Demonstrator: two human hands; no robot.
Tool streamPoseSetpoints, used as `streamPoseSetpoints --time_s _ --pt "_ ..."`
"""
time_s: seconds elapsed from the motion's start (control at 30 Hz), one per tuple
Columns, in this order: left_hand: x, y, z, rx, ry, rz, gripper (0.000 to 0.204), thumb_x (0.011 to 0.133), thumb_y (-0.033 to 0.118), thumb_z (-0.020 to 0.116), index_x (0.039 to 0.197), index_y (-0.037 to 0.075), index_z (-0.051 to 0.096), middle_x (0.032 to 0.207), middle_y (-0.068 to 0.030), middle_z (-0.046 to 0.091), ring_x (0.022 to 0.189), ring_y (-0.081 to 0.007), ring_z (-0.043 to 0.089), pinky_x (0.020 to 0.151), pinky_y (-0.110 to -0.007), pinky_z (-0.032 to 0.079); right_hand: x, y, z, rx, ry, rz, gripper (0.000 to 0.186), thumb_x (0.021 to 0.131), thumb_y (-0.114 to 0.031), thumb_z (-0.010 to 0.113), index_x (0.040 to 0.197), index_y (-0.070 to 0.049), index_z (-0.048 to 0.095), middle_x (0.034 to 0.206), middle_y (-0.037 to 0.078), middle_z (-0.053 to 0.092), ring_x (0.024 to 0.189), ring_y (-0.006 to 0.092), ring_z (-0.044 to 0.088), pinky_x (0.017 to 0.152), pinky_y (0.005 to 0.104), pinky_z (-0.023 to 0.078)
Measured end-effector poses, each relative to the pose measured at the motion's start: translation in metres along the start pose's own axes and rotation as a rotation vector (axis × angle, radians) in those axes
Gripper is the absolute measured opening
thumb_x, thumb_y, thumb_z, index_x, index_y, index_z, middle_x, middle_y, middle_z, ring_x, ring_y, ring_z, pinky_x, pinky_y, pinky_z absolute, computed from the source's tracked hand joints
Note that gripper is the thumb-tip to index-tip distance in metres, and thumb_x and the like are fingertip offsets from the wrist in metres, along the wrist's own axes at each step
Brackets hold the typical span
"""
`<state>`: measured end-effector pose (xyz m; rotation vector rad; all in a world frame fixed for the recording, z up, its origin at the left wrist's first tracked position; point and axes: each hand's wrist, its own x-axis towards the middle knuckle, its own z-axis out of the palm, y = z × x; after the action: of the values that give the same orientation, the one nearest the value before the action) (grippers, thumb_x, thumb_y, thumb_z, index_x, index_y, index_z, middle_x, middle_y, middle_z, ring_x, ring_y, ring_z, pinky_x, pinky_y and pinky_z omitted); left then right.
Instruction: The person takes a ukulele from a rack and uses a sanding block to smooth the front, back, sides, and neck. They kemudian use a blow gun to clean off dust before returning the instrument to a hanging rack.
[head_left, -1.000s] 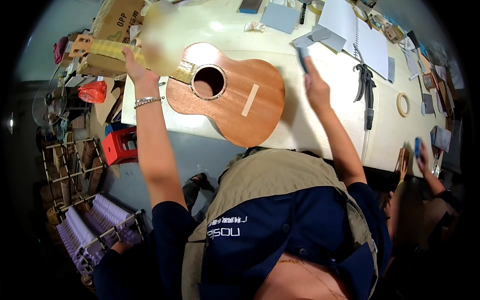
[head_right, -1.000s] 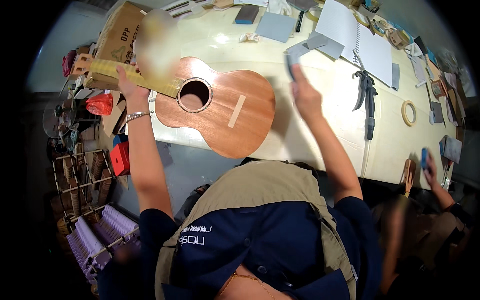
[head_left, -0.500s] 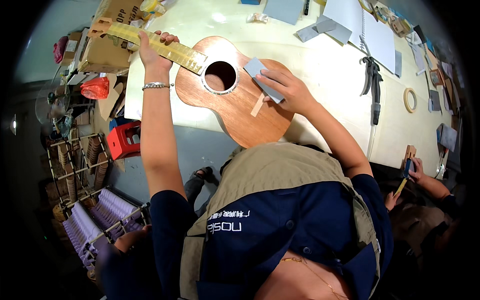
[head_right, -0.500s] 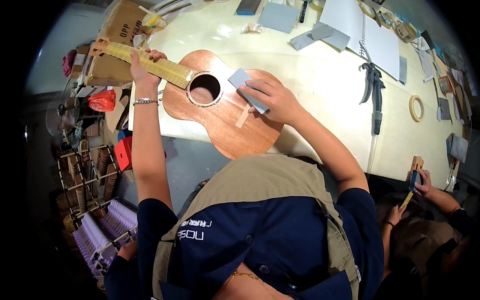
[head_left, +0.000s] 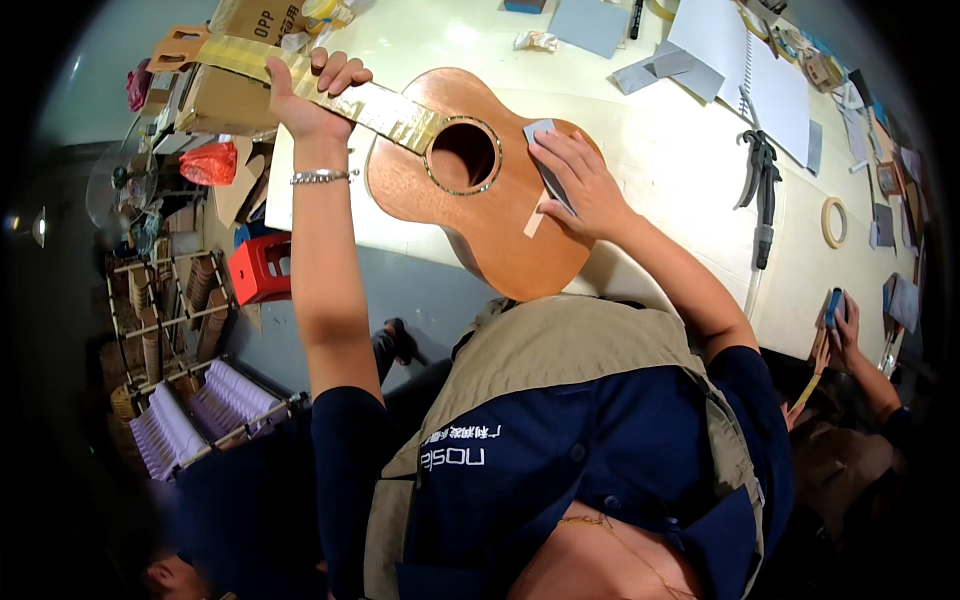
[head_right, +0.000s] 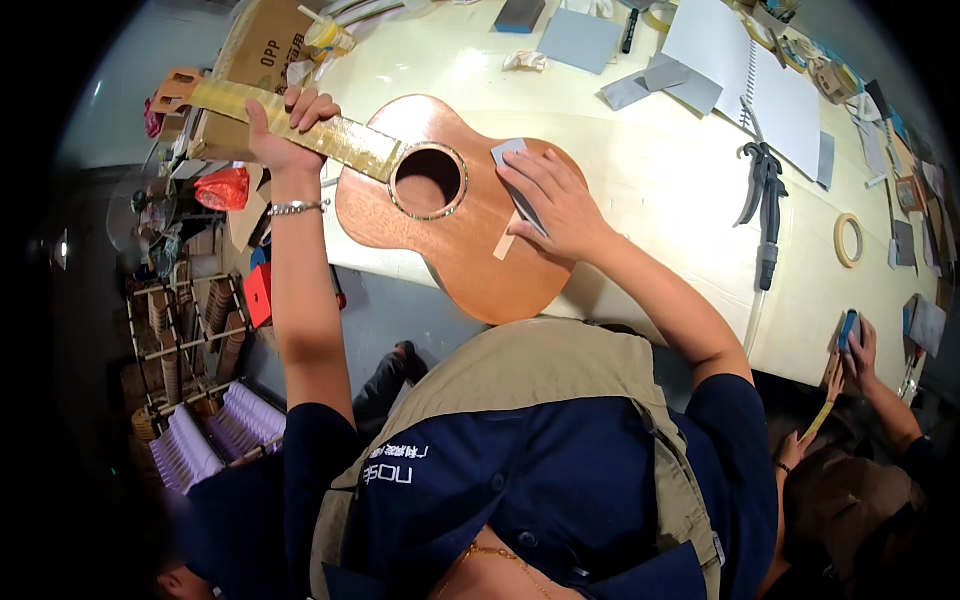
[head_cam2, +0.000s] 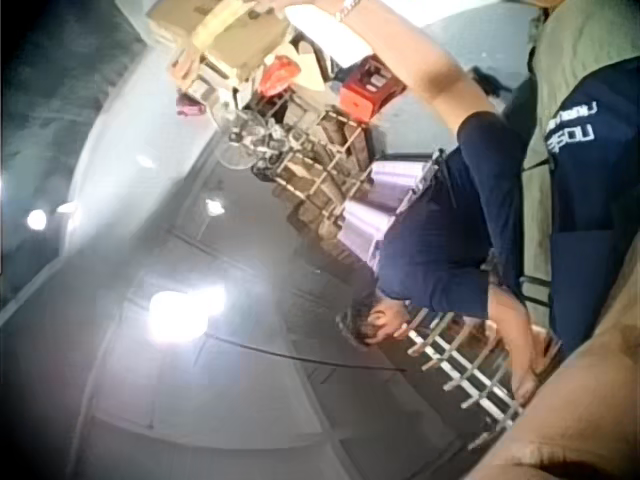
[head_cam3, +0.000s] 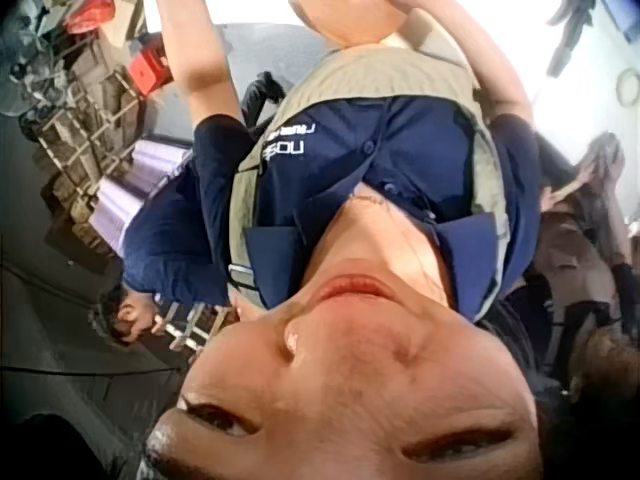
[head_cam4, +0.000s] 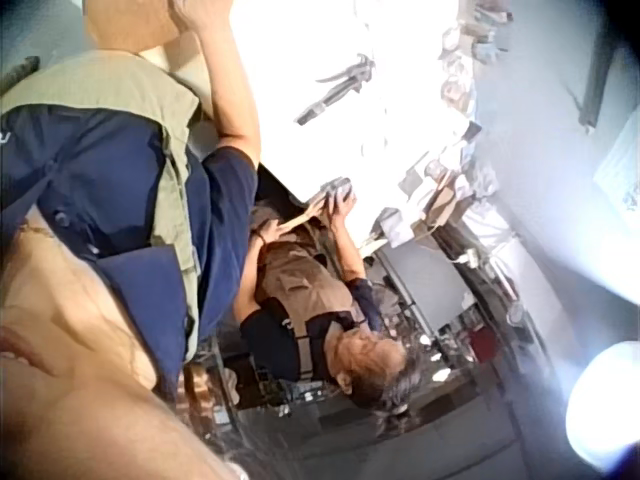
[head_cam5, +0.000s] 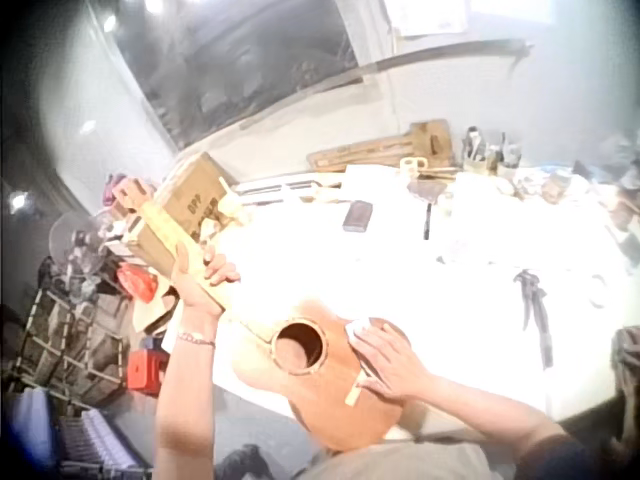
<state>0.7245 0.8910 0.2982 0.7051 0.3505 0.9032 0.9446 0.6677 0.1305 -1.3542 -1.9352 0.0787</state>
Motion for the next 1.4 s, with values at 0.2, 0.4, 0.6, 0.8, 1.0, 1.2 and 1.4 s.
streamPoseSetpoints --time_s 0.2,0.4,0.6,0.8,1.0,1.2,1.4 --pt "-0.005 0.001 -0.033 -0.054 0.205 0.053 0.055 0.085 0.062 0.038 0.072 0.009 0.039 0.055 0.0014 0.029 0.047 -0.0118 0.03 0.06 -0.029 0.035 0.008 0.003 0.007 0.032 -0.151 0.033 0.073 0.082 -0.046 0.053 0.141 -0.012 0.027 0.144 0.009 0.026 0.134 0.0282 0.022 0.11 0.0474 0.015" --pt "-0.017 0.0 -0.032 -0.049 0.222 0.077 0.054 0.085 0.061 0.038 0.072 0.009 0.039 0.057 0.0012 0.031 0.047 -0.0115 0.031 0.06 -0.029 0.034 0.006 0.0 0.007 0.022 -0.171 0.034 0.075 0.081 -0.044 0.055 0.142 -0.012 0.024 0.146 0.008 0.023 0.135 0.0259 0.02 0.112 0.0465 0.01" --pt "-0.017 0.0 -0.035 -0.08 0.195 0.05 0.058 0.085 0.066 0.034 0.07 0.01 0.04 0.054 0.0019 0.029 0.046 -0.0121 0.029 0.059 -0.029 0.036 0.003 -0.003 0.004 0.012 -0.157 0.043 0.077 0.079 -0.044 0.057 0.142 -0.013 0.025 0.146 0.007 0.024 0.135 0.0246 0.02 0.112 0.046 0.009" --pt "-0.026 -0.004 -0.049 -0.168 0.213 0.063 0.056 0.08 0.065 0.044 0.072 0.01 0.038 0.055 0.0022 0.029 0.046 -0.0109 0.031 0.058 -0.027 0.034 -0.002 -0.015 0.009 -0.025 -0.137 0.064 0.082 0.073 -0.044 0.063 0.141 -0.013 0.028 0.145 0.006 0.027 0.135 0.0222 0.022 0.111 0.046 0.009" --pt "-0.032 -0.005 -0.06 -0.244 0.083 0.025 0.056 0.075 0.066 0.05 0.069 0.011 0.039 0.053 0.0033 0.03 0.045 -0.0103 0.032 0.058 -0.026 0.035 -0.007 -0.023 0.01 -0.026 -0.094 0.061 0.084 0.069 -0.044 0.064 0.139 -0.013 0.031 0.144 0.005 0.029 0.134 0.0218 0.024 0.111 0.0472 0.009" --pt "-0.031 -0.005 -0.051 -0.265 0.011 0.007 0.054 0.069 0.06 0.063 0.069 0.011 0.041 0.053 0.004 0.03 0.047 -0.0097 0.032 0.058 -0.026 0.035 -0.011 -0.026 0.006 -0.082 -0.064 0.061 0.079 0.072 -0.047 0.059 0.138 -0.012 0.033 0.142 0.006 0.033 0.133 0.0217 0.026 0.111 0.0476 0.009" --pt "-0.049 0.003 -0.077 -0.303 0.014 0.126 0.051 0.07 0.055 0.066 0.073 0.01 0.042 0.057 0.003 0.035 0.046 -0.009 0.036 0.054 -0.022 0.038 -0.038 0.004 -0.009 -0.126 0.177 0.182 0.069 0.078 -0.043 0.056 0.135 -0.009 0.037 0.139 0.01 0.036 0.13 0.0264 0.031 0.11 0.0447 0.013"
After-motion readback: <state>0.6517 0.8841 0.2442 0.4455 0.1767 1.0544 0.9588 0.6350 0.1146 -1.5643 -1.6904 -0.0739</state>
